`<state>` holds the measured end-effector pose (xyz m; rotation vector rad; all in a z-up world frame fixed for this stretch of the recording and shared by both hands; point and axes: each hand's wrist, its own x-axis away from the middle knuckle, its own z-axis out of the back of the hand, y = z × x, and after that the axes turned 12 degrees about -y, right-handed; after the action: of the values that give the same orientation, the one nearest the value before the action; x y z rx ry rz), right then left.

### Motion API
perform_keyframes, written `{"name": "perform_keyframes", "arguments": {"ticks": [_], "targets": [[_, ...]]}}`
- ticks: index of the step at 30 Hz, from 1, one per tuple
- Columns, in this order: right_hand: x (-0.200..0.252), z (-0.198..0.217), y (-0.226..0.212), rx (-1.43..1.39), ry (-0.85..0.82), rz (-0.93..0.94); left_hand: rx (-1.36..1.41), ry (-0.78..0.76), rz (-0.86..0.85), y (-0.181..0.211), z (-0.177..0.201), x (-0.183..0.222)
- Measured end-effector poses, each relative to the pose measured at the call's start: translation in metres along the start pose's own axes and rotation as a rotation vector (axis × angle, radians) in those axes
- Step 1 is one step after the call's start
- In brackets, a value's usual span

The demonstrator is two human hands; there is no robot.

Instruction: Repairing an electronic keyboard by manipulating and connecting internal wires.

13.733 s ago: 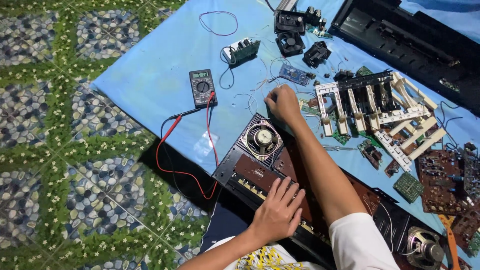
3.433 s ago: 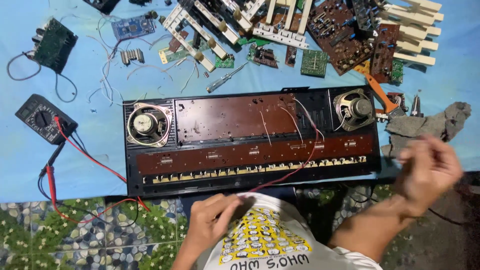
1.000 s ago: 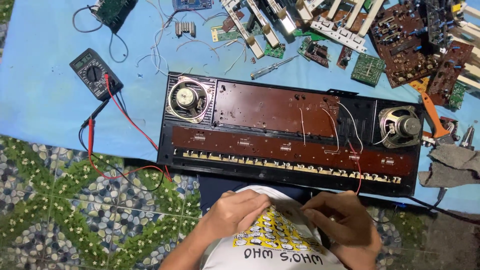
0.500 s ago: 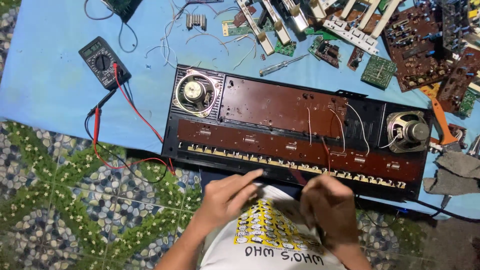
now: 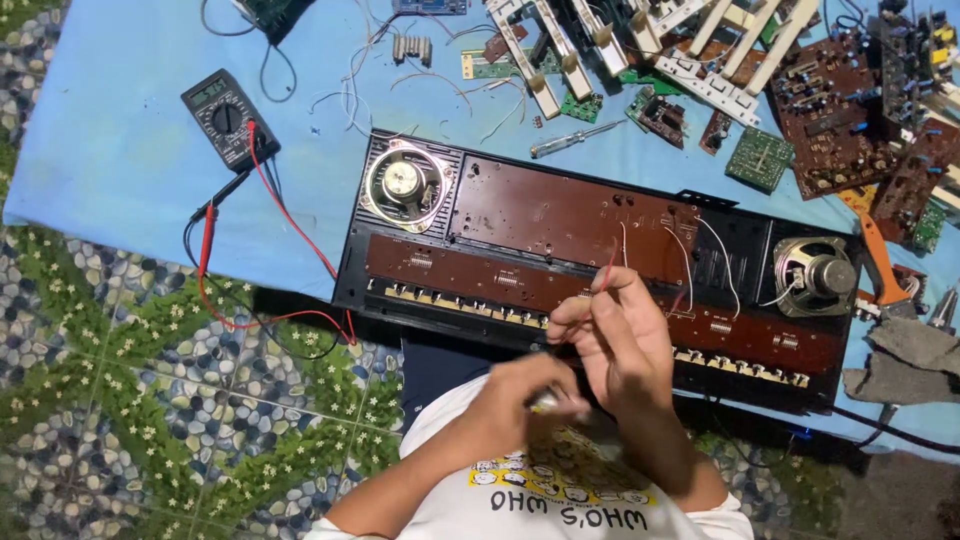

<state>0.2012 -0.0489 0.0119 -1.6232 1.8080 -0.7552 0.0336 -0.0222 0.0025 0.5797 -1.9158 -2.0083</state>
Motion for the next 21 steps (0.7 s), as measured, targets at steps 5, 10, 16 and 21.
{"name": "perform_keyframes", "arguments": {"ticks": [5, 10, 16, 21], "targets": [[-0.002, -0.015, -0.002, -0.066, -0.058, -0.054, -0.16, 0.505, -0.094, -0.023, 0.004, 0.008], [-0.008, -0.014, 0.015, 0.011, -0.002, 0.031, -0.488, 0.907, -0.026, -0.06, 0.02, 0.026], [-0.003, -0.012, 0.027, 0.159, 0.044, 0.05, -0.775, 1.07, -0.055, -0.072, 0.034, 0.041], [-0.002, -0.027, 0.007, 0.326, -0.1, -0.02, -0.857, 1.087, -0.173, -0.039, 0.061, 0.042]]}}
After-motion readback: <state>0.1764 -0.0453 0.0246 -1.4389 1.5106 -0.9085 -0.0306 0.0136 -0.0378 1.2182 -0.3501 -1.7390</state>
